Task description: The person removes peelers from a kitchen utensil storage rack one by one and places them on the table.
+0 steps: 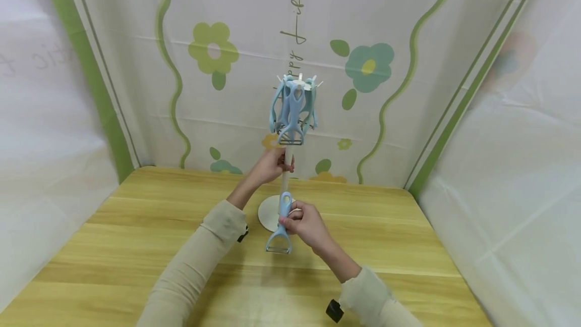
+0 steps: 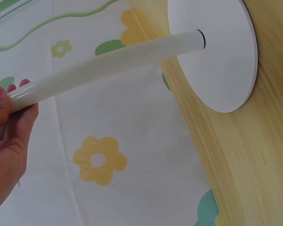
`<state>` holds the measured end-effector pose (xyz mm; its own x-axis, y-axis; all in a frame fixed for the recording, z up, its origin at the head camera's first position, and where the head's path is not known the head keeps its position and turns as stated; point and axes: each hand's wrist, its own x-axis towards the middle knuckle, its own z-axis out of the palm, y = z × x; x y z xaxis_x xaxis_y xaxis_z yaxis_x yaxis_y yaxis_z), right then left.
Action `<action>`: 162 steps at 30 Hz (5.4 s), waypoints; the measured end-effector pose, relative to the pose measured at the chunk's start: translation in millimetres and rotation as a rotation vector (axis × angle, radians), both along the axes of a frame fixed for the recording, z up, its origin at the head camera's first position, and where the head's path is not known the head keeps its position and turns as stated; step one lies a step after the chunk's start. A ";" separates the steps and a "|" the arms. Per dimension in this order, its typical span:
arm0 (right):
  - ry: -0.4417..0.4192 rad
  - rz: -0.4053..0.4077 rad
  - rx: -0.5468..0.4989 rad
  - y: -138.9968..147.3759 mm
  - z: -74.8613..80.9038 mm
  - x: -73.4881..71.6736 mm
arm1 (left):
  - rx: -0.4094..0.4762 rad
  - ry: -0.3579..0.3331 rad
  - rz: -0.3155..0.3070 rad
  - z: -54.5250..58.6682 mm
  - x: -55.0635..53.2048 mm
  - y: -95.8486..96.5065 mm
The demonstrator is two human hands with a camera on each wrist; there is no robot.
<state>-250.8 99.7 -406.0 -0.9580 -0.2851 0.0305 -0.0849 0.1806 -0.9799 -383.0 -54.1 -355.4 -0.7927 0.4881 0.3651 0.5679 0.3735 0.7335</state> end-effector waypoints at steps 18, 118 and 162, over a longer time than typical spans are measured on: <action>-0.044 0.084 0.009 -25.6 -41.1 19.8 | -0.009 0.018 -0.024 0.0 -3.9 -2.8; 0.275 0.045 0.043 10.0 49.4 -9.4 | -0.032 0.032 0.013 -5.8 0.1 -5.0; 0.615 -0.193 -0.097 10.7 140.8 -38.5 | -0.024 -0.003 0.003 3.7 1.4 -1.2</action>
